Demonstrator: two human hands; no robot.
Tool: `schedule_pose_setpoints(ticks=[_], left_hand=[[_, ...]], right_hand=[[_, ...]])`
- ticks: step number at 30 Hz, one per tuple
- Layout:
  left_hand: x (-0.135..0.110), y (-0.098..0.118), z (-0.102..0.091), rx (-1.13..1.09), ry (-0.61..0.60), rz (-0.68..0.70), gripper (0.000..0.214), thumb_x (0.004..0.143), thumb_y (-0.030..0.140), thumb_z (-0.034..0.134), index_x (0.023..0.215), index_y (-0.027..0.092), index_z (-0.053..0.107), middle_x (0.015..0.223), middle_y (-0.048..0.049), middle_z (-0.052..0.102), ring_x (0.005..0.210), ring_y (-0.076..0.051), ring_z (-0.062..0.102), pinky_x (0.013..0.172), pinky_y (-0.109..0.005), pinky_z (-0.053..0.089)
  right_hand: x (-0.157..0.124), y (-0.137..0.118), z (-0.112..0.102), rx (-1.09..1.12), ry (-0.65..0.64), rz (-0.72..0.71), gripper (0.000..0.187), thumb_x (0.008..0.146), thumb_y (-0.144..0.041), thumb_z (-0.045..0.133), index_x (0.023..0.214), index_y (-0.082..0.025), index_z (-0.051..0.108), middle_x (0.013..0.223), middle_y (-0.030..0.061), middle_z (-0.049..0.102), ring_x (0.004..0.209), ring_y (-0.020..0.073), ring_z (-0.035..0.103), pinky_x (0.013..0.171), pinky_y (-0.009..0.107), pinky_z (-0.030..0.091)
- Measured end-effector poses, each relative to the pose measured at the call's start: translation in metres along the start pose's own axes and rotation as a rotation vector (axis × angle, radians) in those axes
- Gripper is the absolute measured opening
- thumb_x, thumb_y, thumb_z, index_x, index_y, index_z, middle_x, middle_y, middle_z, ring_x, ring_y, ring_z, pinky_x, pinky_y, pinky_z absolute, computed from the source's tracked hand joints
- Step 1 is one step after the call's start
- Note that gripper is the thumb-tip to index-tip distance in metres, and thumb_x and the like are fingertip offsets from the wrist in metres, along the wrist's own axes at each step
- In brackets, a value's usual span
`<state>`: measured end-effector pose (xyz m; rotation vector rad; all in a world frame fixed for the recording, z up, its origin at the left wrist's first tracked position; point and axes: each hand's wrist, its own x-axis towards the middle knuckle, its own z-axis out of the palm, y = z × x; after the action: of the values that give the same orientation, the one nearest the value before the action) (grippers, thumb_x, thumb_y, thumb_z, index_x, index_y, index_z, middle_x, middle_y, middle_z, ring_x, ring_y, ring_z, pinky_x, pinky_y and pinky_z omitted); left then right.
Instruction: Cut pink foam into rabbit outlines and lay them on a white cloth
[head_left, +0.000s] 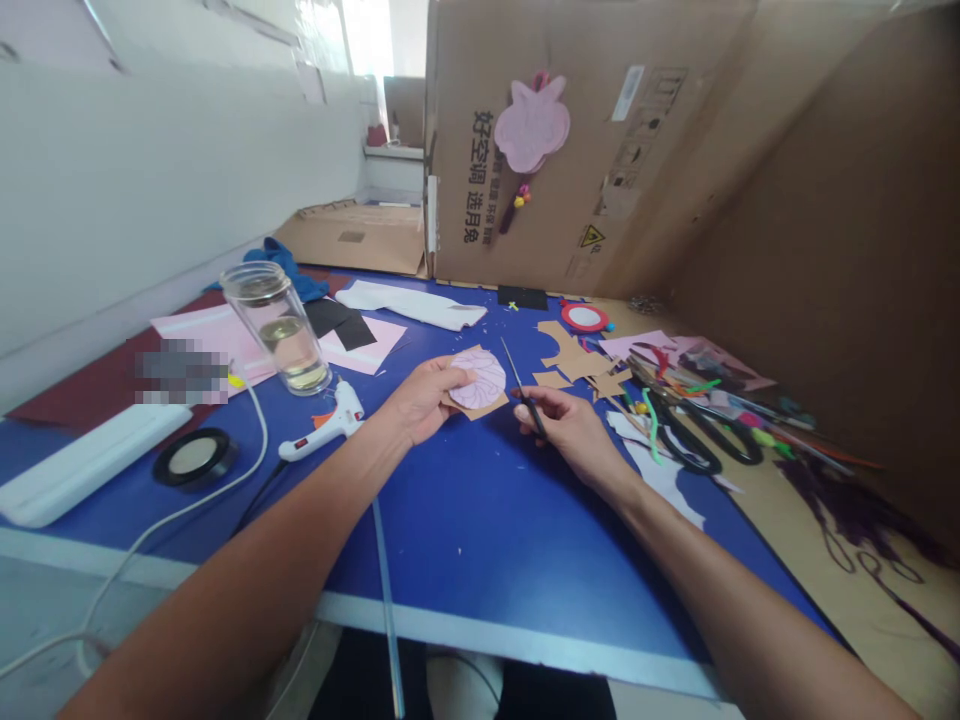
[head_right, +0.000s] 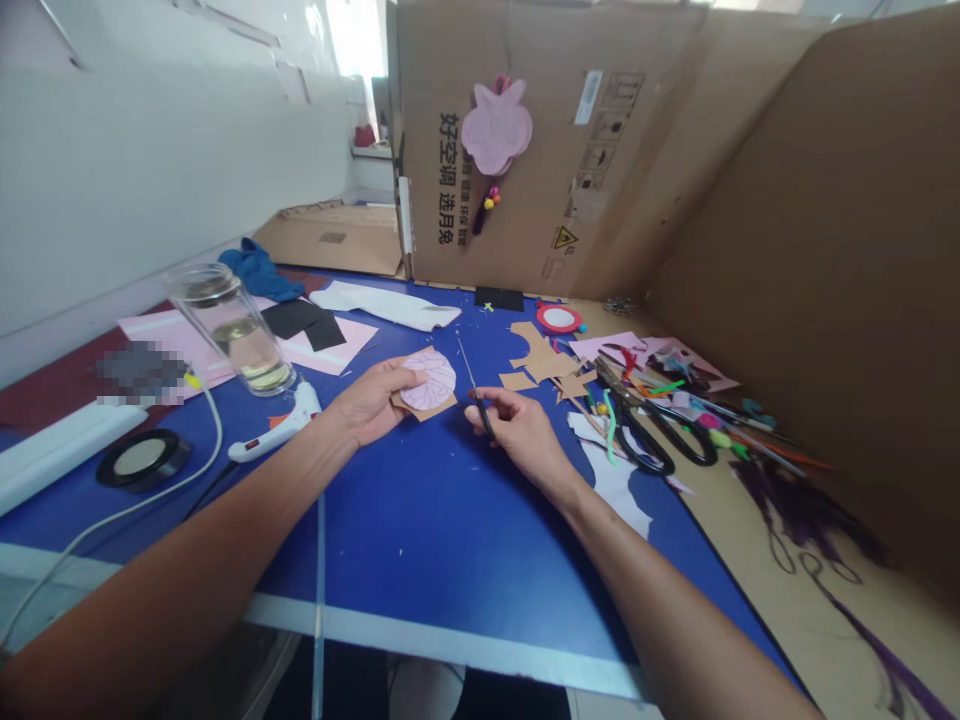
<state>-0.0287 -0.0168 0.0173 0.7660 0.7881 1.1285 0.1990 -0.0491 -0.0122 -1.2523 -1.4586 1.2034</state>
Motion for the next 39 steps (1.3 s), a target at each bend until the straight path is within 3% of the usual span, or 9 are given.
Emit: schedule_pose_setpoints(ticks=[5,9,16,39], left_hand=[[-0.001,0.001,0.003,-0.006,0.013,0.045,0.033,0.074,0.004,0.076,0.106,0.009,0.08,0.092,-0.0129,0.083,0.072,-0.017,0.076,0.071,-0.027,0.059],[-0.003,0.0,0.006,-0.053,0.024,0.059,0.03,0.072,0.004,0.077,0.102,0.009,0.079,0.09,-0.0123,0.083,0.073,-0.018,0.076,0.07,-0.026,0.06],[-0.001,-0.003,0.007,-0.145,0.035,0.093,0.029,0.07,0.005,0.075,0.098,0.008,0.078,0.089,-0.0131,0.083,0.074,-0.019,0.077,0.073,-0.026,0.06],[0.003,-0.013,0.009,-0.191,0.114,0.124,0.033,0.068,0.002,0.068,0.098,0.009,0.078,0.088,-0.0106,0.082,0.074,-0.019,0.076,0.075,-0.03,0.061]], right_hand=[[-0.002,-0.003,0.001,0.024,-0.017,-0.006,0.061,0.074,-0.06,0.09,0.119,-0.02,0.078,0.085,0.0034,0.072,0.077,0.0195,0.068,0.063,0.028,0.051],[-0.006,-0.008,0.006,0.095,-0.071,-0.054,0.059,0.079,-0.064,0.086,0.117,-0.019,0.076,0.078,0.0005,0.068,0.072,0.017,0.063,0.069,0.03,0.051],[-0.012,-0.011,0.017,0.078,-0.125,-0.088,0.06,0.08,-0.067,0.084,0.114,-0.019,0.073,0.073,-0.0003,0.065,0.068,0.0169,0.058,0.069,0.031,0.046],[-0.011,-0.005,0.016,0.043,-0.131,-0.106,0.05,0.082,-0.064,0.083,0.103,-0.021,0.07,0.071,-0.0011,0.065,0.067,0.0166,0.057,0.068,0.03,0.044]])
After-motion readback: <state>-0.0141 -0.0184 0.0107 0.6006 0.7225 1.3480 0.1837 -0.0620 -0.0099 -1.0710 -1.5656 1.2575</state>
